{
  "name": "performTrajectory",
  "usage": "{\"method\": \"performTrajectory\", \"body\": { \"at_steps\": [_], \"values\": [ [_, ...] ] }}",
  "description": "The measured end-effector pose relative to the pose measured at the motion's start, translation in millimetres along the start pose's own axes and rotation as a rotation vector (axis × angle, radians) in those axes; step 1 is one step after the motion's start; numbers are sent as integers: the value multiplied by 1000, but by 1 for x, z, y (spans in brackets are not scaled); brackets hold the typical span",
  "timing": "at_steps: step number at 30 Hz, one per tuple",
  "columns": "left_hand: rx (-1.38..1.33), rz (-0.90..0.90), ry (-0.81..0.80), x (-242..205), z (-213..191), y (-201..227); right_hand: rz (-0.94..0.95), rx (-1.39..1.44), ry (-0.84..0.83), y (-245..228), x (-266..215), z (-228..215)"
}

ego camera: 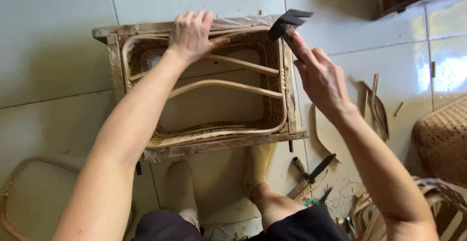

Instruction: The person weaves a rectangular basket using flexible wooden strips and a wooden mold. They bend and interlace the strips to form the basket's body, then use a hammer to secure the frame and add internal supports.

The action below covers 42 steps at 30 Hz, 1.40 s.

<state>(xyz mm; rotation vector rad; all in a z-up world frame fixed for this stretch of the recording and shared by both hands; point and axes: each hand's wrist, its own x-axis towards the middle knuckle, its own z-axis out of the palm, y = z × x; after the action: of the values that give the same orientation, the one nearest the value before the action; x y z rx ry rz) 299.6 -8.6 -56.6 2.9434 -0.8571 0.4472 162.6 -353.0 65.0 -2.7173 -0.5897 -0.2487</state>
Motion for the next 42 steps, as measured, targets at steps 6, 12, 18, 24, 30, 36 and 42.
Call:
{"method": "performTrajectory", "body": {
  "at_steps": [6, 12, 18, 24, 30, 36, 42],
  "values": [
    [-43, -5, -141, 0, 7, -4, -328, -332, -810, -52, -26, -76],
    [94, 83, 116, -5, 12, -11, -461, -539, -1012, -70, -39, -65],
    [23, 77, 49, -2, 23, -15, -408, -442, -871, -66, -43, -78],
    [36, 87, 87, -5, 22, -15, -110, -145, -403, 22, -65, -65],
    [-146, -29, -115, 3, -27, 2, 454, -147, 70, 141, -139, 79],
    [-379, -169, -652, -64, -123, 131, 729, -135, 153, 181, -205, 167],
    [-414, 41, -160, -153, -145, 191, 592, -326, 128, 152, -207, 158]
  ]
}}
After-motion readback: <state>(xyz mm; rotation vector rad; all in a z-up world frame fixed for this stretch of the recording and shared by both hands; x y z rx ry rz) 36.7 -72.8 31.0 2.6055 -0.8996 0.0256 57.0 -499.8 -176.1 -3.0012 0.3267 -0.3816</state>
